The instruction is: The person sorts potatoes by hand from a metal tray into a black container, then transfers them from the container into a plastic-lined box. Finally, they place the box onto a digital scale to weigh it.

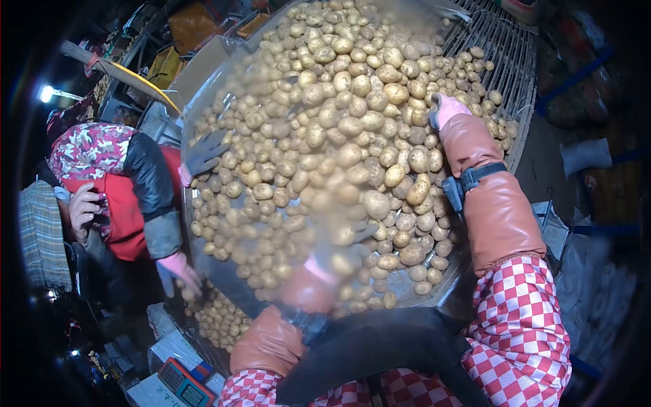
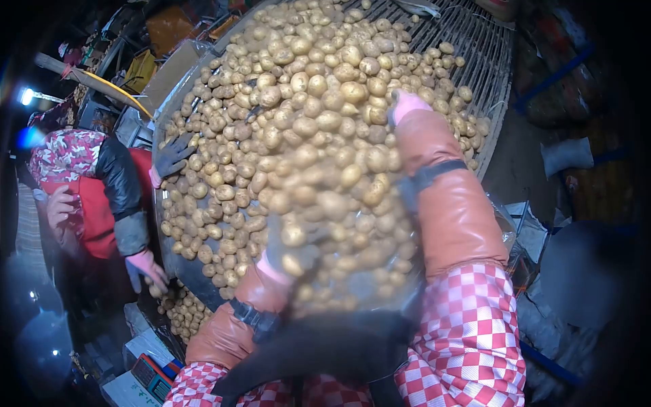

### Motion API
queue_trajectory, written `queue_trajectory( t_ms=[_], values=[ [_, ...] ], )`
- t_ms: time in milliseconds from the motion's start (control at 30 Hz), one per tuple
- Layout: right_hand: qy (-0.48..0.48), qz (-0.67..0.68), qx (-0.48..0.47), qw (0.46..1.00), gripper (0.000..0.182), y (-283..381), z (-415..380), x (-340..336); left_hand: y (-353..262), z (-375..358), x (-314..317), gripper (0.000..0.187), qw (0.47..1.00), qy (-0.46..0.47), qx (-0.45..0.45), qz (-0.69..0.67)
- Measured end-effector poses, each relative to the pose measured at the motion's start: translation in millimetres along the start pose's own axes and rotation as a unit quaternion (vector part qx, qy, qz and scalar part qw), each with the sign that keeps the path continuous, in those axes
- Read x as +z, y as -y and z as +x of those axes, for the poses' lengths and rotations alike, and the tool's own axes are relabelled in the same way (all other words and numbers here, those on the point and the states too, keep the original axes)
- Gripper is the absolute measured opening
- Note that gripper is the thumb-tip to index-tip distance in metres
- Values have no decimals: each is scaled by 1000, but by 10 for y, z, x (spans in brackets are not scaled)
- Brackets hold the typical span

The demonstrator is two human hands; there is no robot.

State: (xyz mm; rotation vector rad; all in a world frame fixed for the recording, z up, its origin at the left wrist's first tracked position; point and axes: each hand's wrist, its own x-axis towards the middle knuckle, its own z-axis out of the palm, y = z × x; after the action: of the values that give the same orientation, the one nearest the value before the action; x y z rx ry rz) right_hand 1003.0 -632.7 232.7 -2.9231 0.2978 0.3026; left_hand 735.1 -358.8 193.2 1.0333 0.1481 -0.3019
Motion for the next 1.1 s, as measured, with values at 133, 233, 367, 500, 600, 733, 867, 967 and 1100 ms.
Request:
queue_trajectory(
  t_ms=[133, 233, 367, 500, 600, 733, 867, 967, 1100],
  values=[
    [-10, 95, 19, 995, 48, -26, -349, -186, -497, 150, 313, 53, 997, 22, -33, 70],
    [-43, 129, -44, 990, 48, -373, -257, 219, -68, 362, 156, 43, 998, 49, -3, 36],
    [-46, 97, -90, 990, 47, -257, -559, 77, -537, 326, 636, 43, 992, 88, -82, 44],
    [-18, 231, 0, 973, 46, 30, -932, -153, -337, 293, 411, 41, 988, 41, -103, -103],
    [82, 375, -98, 918, 42, 146, -1461, -89, -243, 263, 275, 48, 970, 9, -113, -214],
    [174, 350, -304, 869, 32, 175, -2044, -193, -232, 312, 136, 56, 996, 90, -5, 7],
    [38, 796, -9, 605, 35, -448, -1196, 308, -165, 177, 110, 47, 998, 53, 15, 2],
    [-390, 82, 79, 914, 61, -1004, -666, 249, -210, 141, 146, 49, 994, 26, 83, 69],
    [-212, 229, -46, 949, 59, -653, -857, 282, -419, 129, 175, 47, 965, 48, 123, 227]
  ],
)
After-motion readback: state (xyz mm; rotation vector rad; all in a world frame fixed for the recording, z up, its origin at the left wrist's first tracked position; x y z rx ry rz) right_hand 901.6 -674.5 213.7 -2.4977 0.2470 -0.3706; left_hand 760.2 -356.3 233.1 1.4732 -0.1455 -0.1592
